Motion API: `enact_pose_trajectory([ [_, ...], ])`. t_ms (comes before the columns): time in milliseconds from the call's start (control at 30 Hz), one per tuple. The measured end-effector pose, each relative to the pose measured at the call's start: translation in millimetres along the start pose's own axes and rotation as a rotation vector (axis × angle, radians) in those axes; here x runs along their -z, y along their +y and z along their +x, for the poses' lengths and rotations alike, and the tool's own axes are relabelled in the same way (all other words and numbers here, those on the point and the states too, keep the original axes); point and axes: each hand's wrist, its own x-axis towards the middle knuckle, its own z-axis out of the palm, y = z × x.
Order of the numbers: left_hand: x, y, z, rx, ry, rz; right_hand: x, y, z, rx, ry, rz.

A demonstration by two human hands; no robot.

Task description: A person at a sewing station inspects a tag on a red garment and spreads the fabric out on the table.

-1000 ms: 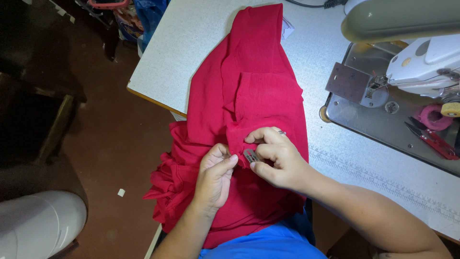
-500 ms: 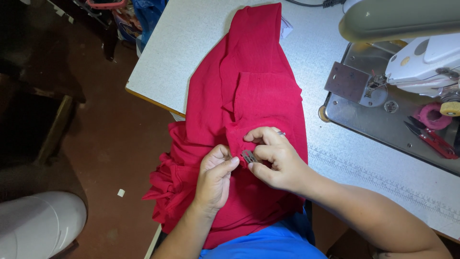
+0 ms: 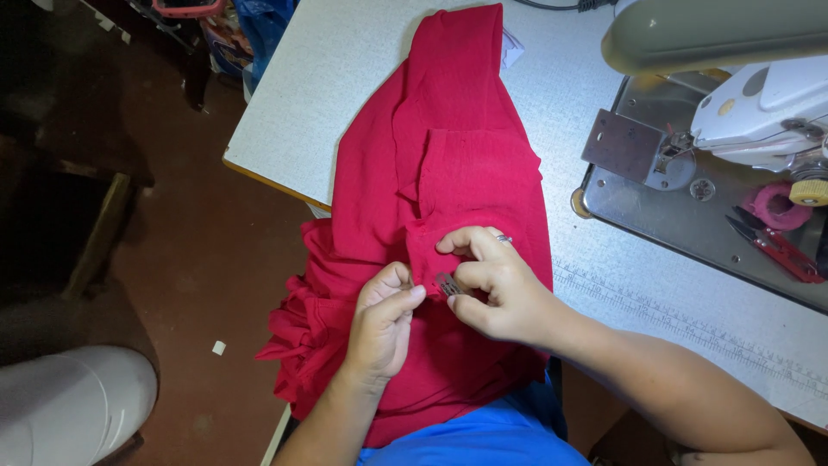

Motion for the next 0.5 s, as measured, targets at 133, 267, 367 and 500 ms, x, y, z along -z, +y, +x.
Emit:
enact_pose_trajectory([
  [133,9.1,-3.4,4.2,0.007,-0.006,-0.03,2.7,5.3,-1.7,-0.037,-0.003,0.101],
  [267,9.5,-5.4,5.0,0.021,-0.016,-0.069,2.3,3.6,-1.4,-0.038,-0.01,0.096],
  [367,10.9,-6.8,5.7,0.02,-0.019,-0.08,1.9,0.2,0.2,-0.033,-0.013,0.065],
  [500,9.0,-5.4,3.8,0.024,-0.019,-0.079,2.6,-2.2,-1.0,-0.038,-0.018,0.028],
])
